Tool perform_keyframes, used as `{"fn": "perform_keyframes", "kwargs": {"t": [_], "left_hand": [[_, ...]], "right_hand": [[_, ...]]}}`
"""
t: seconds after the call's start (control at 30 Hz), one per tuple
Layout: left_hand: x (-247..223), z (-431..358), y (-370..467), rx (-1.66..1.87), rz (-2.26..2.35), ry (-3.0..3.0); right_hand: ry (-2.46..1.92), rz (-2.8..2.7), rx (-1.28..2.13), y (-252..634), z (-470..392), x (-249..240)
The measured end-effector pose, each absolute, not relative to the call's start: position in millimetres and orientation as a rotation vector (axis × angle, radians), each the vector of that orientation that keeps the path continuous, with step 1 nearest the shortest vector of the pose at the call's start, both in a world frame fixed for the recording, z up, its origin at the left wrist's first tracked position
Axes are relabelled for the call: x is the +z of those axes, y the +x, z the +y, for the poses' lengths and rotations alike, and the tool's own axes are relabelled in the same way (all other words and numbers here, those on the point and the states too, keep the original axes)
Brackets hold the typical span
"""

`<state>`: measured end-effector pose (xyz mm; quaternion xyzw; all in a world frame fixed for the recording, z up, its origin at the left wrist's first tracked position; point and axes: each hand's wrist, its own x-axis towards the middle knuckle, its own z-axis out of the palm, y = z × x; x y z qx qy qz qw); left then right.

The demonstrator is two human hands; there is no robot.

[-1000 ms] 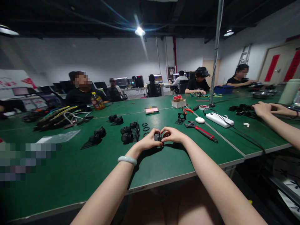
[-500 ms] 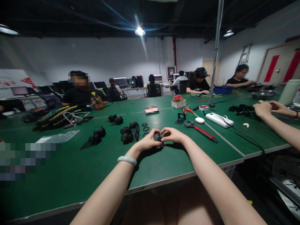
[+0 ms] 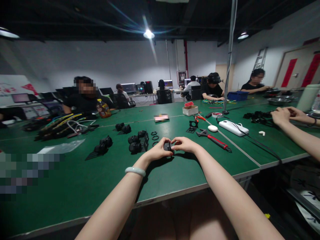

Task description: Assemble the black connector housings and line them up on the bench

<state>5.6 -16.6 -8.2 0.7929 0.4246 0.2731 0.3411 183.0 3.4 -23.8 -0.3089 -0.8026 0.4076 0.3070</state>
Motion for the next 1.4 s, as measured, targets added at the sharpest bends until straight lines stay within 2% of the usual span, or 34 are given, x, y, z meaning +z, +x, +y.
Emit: {"fn": "perform_keyframes", "kwargs": {"t": [1.4], "left_hand": [[-11.8, -11.3, 4.7, 0.728, 1.068, 2.101]], "right_hand": [[-0.858, -2.166, 1.022, 182.7, 11.8, -31.5]]}}
